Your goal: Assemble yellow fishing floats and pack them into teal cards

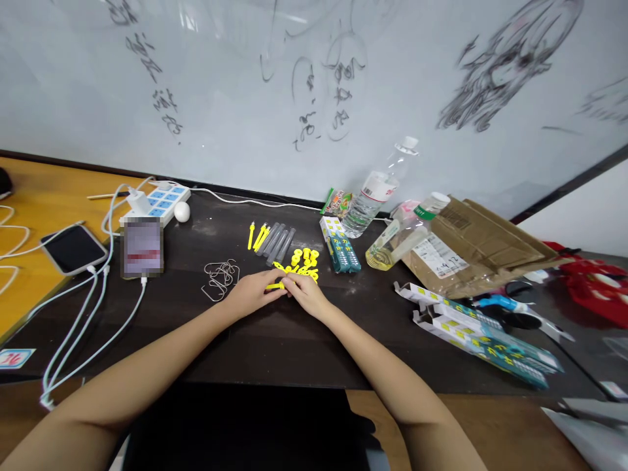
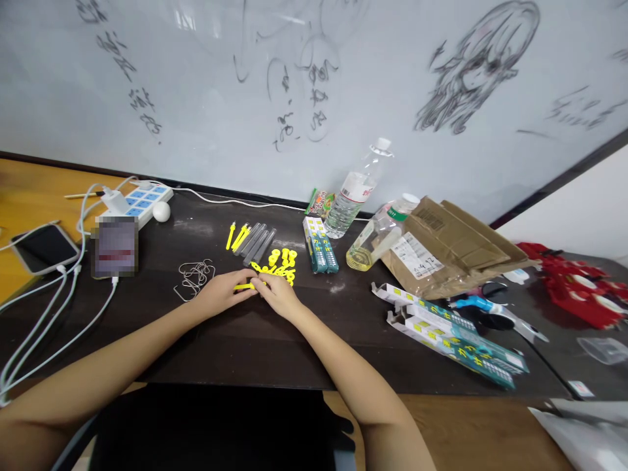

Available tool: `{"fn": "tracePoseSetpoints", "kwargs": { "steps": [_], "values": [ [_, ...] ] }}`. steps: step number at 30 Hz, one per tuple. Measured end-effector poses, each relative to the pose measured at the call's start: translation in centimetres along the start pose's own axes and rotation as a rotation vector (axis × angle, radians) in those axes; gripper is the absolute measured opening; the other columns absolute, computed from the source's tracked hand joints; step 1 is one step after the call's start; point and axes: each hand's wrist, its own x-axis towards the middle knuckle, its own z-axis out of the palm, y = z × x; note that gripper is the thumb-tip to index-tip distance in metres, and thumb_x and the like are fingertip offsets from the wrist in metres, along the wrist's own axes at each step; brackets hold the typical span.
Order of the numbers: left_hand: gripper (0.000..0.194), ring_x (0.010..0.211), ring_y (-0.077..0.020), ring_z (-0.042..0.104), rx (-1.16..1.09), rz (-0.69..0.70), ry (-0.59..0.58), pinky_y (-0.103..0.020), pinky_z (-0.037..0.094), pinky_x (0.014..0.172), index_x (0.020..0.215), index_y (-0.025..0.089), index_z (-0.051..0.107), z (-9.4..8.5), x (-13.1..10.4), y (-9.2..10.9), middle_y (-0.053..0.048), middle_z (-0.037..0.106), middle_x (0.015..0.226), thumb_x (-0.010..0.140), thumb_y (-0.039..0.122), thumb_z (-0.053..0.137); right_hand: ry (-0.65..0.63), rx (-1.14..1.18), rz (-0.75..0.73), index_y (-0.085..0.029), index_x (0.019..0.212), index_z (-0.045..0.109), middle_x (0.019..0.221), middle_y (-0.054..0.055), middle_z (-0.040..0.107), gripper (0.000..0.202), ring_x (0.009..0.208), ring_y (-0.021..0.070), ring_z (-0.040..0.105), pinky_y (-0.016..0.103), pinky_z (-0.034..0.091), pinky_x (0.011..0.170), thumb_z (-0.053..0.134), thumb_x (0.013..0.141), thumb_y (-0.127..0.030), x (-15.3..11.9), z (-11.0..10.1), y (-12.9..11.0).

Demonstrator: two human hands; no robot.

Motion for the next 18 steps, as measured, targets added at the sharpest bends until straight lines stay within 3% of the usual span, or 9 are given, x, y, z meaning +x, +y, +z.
{"fn": "tracePoseSetpoints", "kwargs": {
  "steps": [2,6,9,14,18],
  "values": [
    [0.024,0.096,-0.0186,0.062,0.005,0.012,0.023,-0.028,0.045,0.081,0.108,0.024,0.053,-0.1,0.1,0.0,-0.003,0.064,0.108,0.088,0.036,0.048,0.043,-0.024,0.012,-0.020,0.066,0.051,0.060,0.000,0.055,0.043,0.059,0.0138,0.053,0.025,0.037,0.062,0.032,0.095,-0.044,0.0,-0.5,0.0],
    [0.015,0.073,-0.0158,0.056,0.030,-0.061,0.064,-0.027,0.043,0.066,0.092,0.021,0.053,-0.4,0.0,0.2,-0.001,0.061,0.089,0.078,0.021,0.047,0.276,-0.098,0.043,-0.020,0.074,0.056,0.063,0.001,0.057,0.039,0.062,0.0154,0.055,0.026,0.038,0.063,0.032,0.096,-0.042,0.2,-2.4,0.5],
    [0.015,0.066,-0.0146,0.051,-0.024,-0.067,0.065,-0.027,0.039,0.062,0.085,0.020,0.050,-0.7,0.0,0.3,0.000,0.058,0.083,0.073,0.014,0.043,0.373,-0.172,0.070,-0.020,0.073,0.055,0.066,0.002,0.058,0.036,0.063,0.0160,0.054,0.025,0.036,0.060,0.035,0.094,-0.041,0.3,-3.5,1.0],
    [0.014,0.064,-0.0146,0.052,-0.110,-0.113,0.077,-0.026,0.038,0.061,0.084,0.020,0.053,-0.8,0.1,0.1,0.001,0.059,0.075,0.076,0.016,0.043,0.349,-0.311,0.063,-0.020,0.067,0.051,0.064,0.002,0.056,0.034,0.062,0.0156,0.052,0.025,0.033,0.059,0.038,0.093,-0.038,0.5,-3.2,1.7],
    [0.019,0.070,-0.0153,0.058,-0.120,-0.133,0.108,-0.026,0.041,0.067,0.091,0.021,0.058,-0.8,0.1,0.1,0.000,0.063,0.080,0.088,0.030,0.042,0.325,-0.417,0.006,-0.021,0.068,0.051,0.067,0.003,0.056,0.031,0.066,0.0166,0.051,0.026,0.033,0.061,0.039,0.092,-0.036,0.5,-2.9,1.8]
  ]
}}
